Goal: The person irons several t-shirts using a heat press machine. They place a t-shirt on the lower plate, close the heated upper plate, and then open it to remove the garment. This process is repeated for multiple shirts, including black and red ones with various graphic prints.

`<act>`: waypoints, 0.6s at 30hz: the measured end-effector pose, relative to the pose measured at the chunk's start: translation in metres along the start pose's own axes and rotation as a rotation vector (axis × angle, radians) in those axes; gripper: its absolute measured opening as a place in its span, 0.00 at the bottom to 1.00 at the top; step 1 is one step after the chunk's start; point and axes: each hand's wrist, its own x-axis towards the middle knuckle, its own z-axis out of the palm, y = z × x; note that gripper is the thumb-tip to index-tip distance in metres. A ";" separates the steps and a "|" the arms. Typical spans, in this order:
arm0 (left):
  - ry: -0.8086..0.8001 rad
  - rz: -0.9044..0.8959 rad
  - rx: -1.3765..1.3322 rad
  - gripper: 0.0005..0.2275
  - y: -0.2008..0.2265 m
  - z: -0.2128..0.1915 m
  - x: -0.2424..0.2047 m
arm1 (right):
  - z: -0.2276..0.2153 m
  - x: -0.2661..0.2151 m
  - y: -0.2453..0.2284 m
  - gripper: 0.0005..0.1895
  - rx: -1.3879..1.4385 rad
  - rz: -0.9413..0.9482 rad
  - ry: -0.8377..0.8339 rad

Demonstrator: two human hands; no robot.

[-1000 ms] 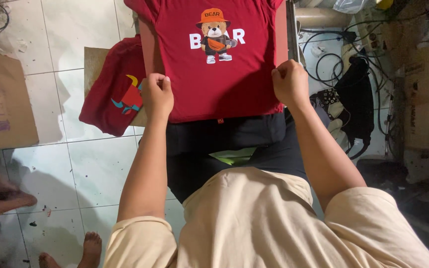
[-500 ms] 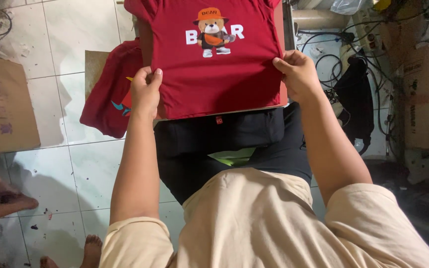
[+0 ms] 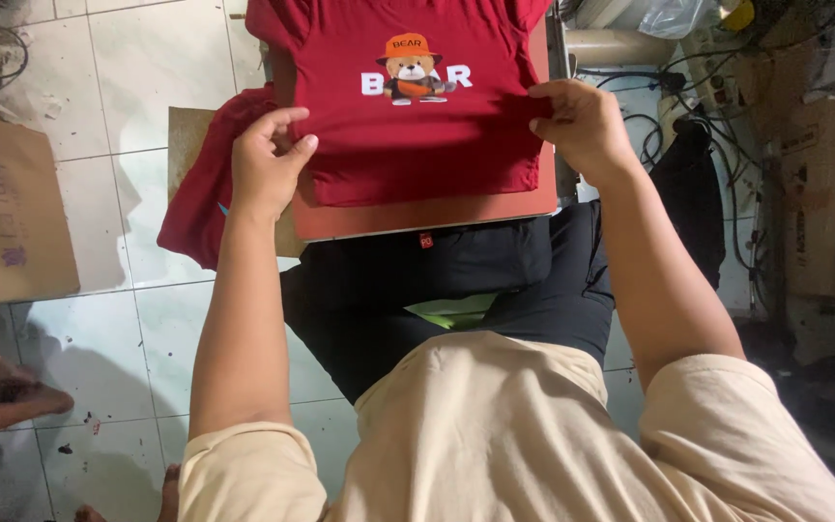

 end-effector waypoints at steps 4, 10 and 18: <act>0.091 0.128 0.073 0.10 0.018 -0.002 0.009 | -0.007 0.014 0.001 0.18 -0.306 -0.245 0.177; 0.253 0.600 0.289 0.07 0.027 -0.002 0.001 | -0.003 -0.005 -0.029 0.09 -0.515 -0.739 0.377; 0.068 0.501 0.702 0.07 -0.087 0.023 -0.052 | 0.024 -0.052 0.077 0.05 -0.876 -0.673 0.194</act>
